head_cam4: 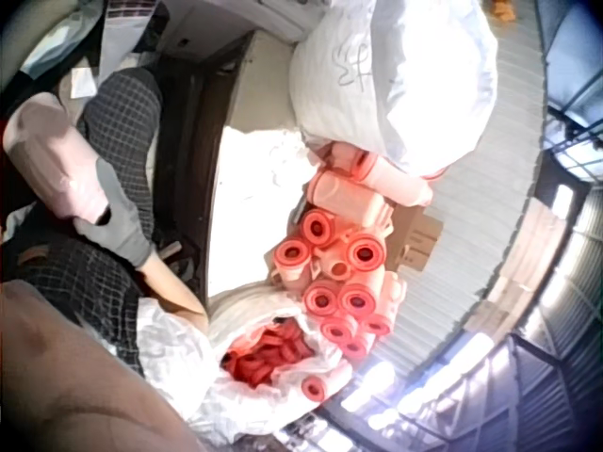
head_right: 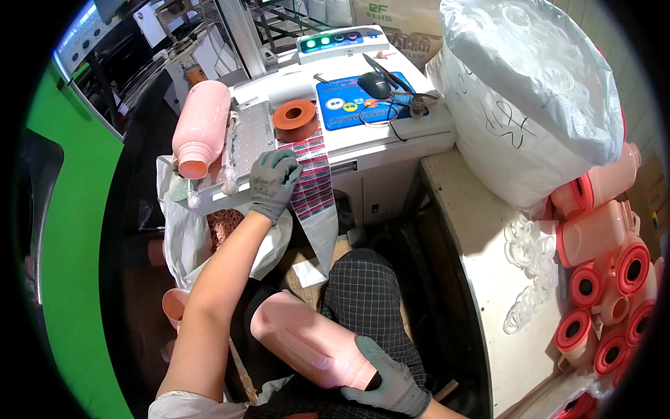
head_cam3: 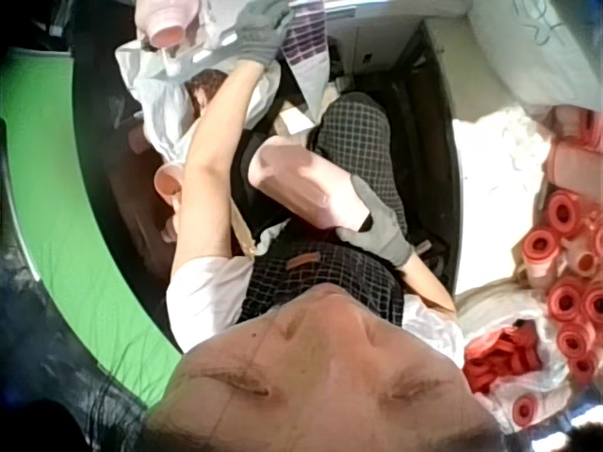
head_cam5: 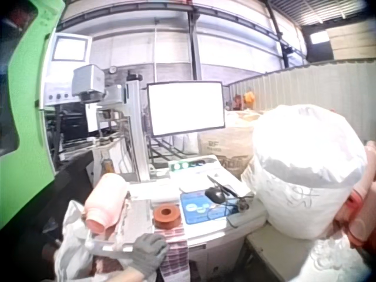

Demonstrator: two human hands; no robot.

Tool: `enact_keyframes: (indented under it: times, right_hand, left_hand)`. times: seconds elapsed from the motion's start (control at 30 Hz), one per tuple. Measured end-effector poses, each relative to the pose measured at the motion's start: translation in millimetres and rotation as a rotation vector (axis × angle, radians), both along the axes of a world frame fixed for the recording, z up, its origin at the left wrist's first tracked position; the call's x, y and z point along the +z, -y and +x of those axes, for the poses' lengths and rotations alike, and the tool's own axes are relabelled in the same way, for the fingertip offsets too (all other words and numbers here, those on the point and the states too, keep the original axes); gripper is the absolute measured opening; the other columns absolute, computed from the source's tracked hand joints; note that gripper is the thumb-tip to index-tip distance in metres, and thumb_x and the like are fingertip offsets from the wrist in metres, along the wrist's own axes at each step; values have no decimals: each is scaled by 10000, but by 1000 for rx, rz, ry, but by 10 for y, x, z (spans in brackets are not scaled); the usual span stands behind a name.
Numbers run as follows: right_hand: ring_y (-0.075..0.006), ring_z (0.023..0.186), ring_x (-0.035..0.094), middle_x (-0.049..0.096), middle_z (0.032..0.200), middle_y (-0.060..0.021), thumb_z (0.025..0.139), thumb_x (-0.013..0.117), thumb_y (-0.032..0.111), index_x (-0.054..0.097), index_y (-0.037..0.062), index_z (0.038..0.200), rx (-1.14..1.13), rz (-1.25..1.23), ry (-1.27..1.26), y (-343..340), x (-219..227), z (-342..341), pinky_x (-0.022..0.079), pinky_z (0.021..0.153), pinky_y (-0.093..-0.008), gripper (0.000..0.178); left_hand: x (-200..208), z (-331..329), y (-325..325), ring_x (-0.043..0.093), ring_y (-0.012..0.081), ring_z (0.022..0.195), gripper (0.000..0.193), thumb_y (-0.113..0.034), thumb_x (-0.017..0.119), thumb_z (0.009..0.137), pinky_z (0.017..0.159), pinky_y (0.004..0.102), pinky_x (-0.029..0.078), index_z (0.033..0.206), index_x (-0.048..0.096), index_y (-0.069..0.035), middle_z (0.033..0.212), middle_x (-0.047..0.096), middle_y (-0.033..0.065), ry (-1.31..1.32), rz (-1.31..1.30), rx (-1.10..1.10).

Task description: The person sits on the floor and repeatedly picks up pink plastic containers from a nearby pile. They apply a label from a roll to the side of each container and then place the labeled item onto a table. The process is repeated for multiple units.

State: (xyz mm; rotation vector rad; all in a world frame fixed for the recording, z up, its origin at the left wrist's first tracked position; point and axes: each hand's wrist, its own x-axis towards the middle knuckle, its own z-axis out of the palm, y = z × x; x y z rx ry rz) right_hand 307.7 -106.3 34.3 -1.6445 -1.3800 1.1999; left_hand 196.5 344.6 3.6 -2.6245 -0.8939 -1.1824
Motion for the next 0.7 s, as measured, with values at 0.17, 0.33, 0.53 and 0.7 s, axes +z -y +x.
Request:
enact_keyframes:
  times: [0.17, 0.33, 0.53, 0.7]
  right_hand:
    - [-328, 1392, 562, 531, 1515, -277, 738, 957, 377, 379, -90, 1553, -8, 35, 1, 46, -72, -15, 443, 1162, -399, 1103]
    - [-316, 1383, 570, 547, 1502, -269, 737, 961, 368, 380, -89, 1553, -40, 42, -7, 77, -90, -53, 449, 1156, -396, 1101]
    - [-301, 1377, 573, 554, 1498, -261, 742, 963, 358, 376, -86, 1558, -46, 54, -43, 81, -153, -23, 448, 1154, -396, 1099]
    - [-330, 1425, 529, 513, 1541, -254, 771, 939, 384, 397, -35, 1568, -59, 21, -74, 65, -113, -33, 428, 1173, -413, 1051]
  left_hand:
    - [65, 8, -22, 667, 296, 967, 223, -276, 819, 808, 854, 431, 538, 917, 709, -115, 1032, 698, 42, 16, -22, 35]
    - [43, -23, -189, 673, 292, 955, 231, -289, 825, 805, 838, 433, 543, 906, 711, -116, 1022, 706, 44, 5, -69, -18]
    - [-3, 4, -113, 677, 284, 954, 196, -261, 825, 801, 824, 430, 545, 889, 710, -130, 1000, 710, 22, 41, -15, -40]
    - [29, -5, -8, 674, 286, 949, 184, -237, 829, 787, 826, 427, 539, 879, 704, -138, 995, 708, 15, 40, 8, -43]
